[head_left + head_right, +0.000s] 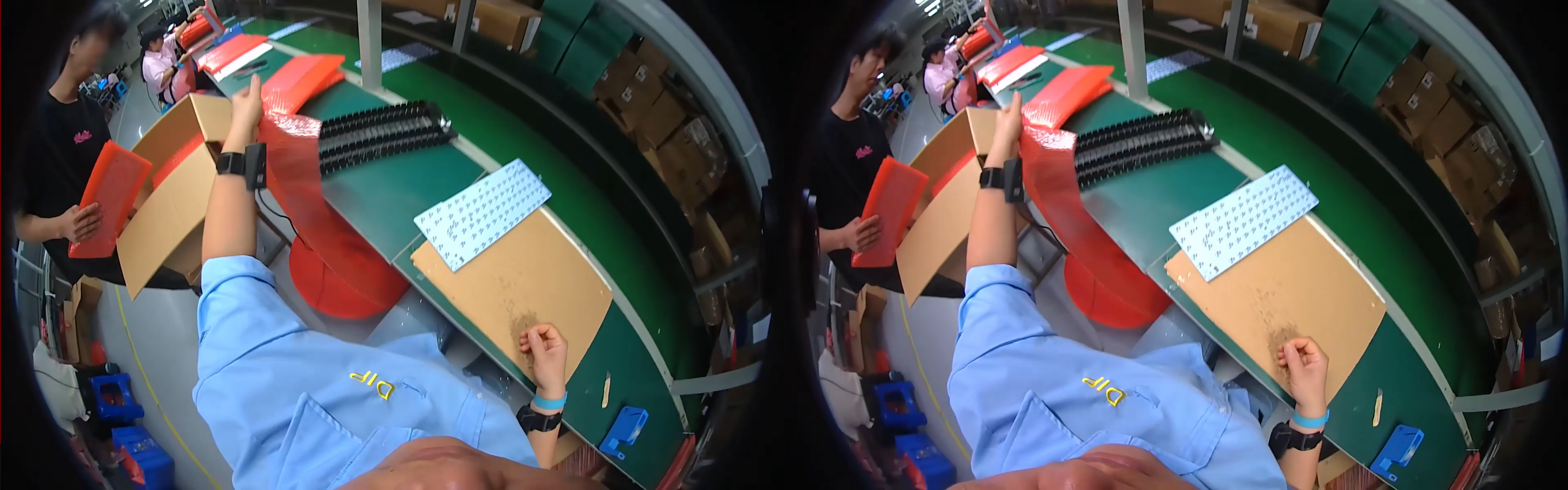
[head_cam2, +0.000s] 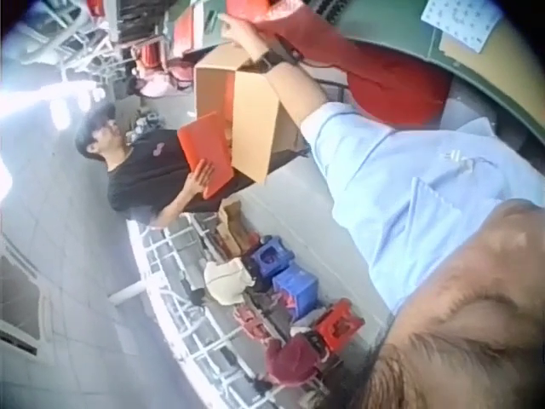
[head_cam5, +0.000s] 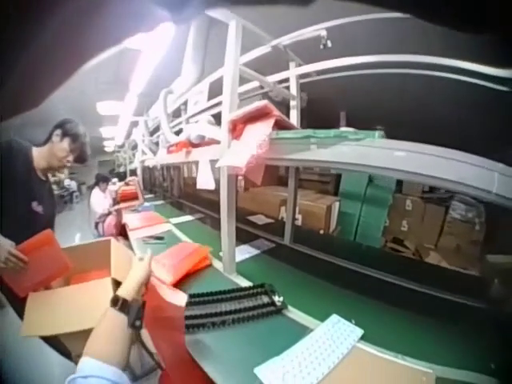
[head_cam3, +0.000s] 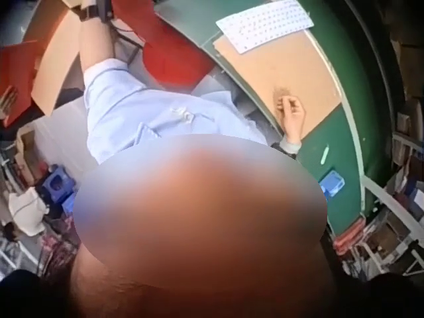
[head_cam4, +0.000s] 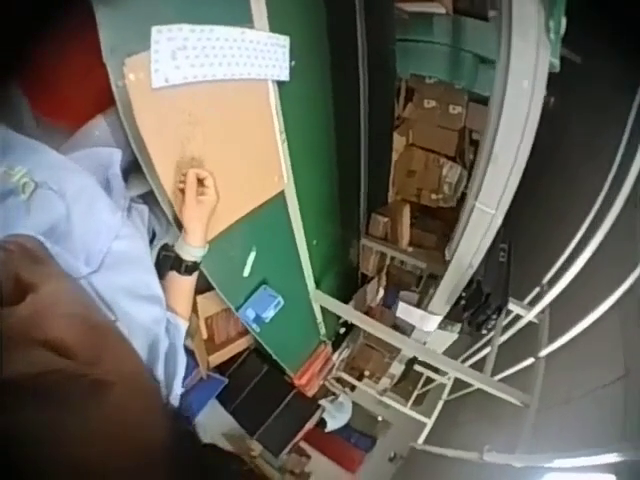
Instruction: The person packages circuit boards by hand, placing them one at a time into a red bubble wrap sleeve. They then fold the sleeve over the stack of boards and secure the package with tape.
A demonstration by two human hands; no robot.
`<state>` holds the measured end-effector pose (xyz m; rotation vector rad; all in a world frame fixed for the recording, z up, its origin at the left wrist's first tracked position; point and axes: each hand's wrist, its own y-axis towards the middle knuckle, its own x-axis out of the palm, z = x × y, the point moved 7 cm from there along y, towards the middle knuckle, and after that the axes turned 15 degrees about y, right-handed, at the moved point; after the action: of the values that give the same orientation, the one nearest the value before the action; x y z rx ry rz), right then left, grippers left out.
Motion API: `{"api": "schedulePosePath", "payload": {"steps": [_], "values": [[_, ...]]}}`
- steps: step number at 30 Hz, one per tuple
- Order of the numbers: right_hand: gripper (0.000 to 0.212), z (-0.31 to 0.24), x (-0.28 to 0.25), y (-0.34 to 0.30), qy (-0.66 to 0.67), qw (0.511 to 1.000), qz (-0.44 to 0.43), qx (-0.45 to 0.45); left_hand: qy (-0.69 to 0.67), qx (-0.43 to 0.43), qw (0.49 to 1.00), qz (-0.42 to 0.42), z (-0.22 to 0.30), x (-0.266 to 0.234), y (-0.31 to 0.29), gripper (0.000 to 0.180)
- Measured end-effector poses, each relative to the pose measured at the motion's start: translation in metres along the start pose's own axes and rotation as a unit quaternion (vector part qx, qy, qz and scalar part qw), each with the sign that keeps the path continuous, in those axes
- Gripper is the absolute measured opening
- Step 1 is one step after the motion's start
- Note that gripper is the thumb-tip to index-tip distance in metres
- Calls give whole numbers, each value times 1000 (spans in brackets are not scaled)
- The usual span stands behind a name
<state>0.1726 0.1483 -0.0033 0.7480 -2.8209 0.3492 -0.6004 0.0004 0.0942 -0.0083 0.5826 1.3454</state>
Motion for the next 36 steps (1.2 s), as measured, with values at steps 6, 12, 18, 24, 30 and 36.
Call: {"api": "schedulePosePath", "payload": {"steps": [6, 12, 18, 24, 30, 36], "values": [[27, -23, 83, -4, -158, 957, -239, 46, -317, 136, 906, -247, 214, -25, -243, 52], [64, -59, 203, -4, -58, 917, -388, 69, -250, 297, 770, -506, 312, 26, -399, 83], [47, -119, 135, -3, 76, 906, -397, -127, -365, 332, 755, -432, 297, 11, -427, 118], [29, -259, 56, -68, 297, 726, -544, -299, -106, 343, 630, -689, 153, 53, -501, 105], [28, -317, -3, -137, 282, 727, -476, -406, 273, 224, 767, -536, -56, 138, -574, 105], [27, -340, -40, -178, 271, 730, -409, -476, 154, 26, 912, -380, -112, 175, -540, 88]]}}
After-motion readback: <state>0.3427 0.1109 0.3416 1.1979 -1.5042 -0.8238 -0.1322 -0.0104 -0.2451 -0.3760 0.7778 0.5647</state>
